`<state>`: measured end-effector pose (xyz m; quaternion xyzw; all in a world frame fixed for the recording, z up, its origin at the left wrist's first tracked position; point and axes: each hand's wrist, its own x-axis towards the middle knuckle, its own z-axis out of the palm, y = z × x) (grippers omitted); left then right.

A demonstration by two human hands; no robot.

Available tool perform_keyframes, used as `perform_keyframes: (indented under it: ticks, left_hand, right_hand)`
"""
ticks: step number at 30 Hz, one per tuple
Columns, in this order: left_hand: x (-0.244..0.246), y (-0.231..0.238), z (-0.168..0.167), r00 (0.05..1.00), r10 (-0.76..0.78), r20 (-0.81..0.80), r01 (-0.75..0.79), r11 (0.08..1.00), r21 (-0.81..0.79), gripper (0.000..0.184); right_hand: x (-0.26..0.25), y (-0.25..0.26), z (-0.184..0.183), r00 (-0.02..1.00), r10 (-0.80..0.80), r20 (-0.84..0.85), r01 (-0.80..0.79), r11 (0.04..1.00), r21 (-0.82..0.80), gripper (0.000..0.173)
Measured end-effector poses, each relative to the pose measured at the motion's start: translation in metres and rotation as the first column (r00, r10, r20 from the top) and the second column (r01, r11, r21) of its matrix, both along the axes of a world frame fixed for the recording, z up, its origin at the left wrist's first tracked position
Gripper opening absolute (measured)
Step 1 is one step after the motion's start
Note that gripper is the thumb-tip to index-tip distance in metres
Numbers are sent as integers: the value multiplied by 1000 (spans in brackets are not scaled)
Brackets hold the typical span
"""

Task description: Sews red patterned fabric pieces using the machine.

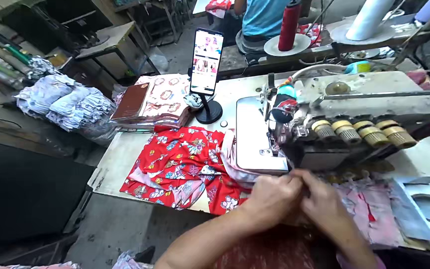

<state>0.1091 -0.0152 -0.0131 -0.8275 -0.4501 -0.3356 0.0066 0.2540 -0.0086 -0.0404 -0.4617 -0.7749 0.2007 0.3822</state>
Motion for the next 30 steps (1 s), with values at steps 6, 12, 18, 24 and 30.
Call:
perform_keyframes:
  ticks: [6,12,18,24,30]
  left_hand:
    - [-3,-18,68,907,-237,348,287,953,-97,11]
    - [-9,-52,74,897,-357,261,422,867,-267,14]
    - [-112,-105,60,761,-196,619,300,952,-68,35]
    - [-143,-156,-58,874,-112,473,33,984,173,70]
    - [-148,-141,-6,617,-51,786,-115,981,155,18]
  right_hand:
    - [34,-8,22,778,301,-551,-411,908,-84,37]
    - [-27,-87,23,923,361,-131,-384,877,-289,28]
    - [-34,-116,68,569,438,-696,-786,538,-305,12]
    - [-2,-135,82,358,569,-740,-870,491,-43,35]
    - [-31,-125,168,315,467,-826,-570,789,228,35]
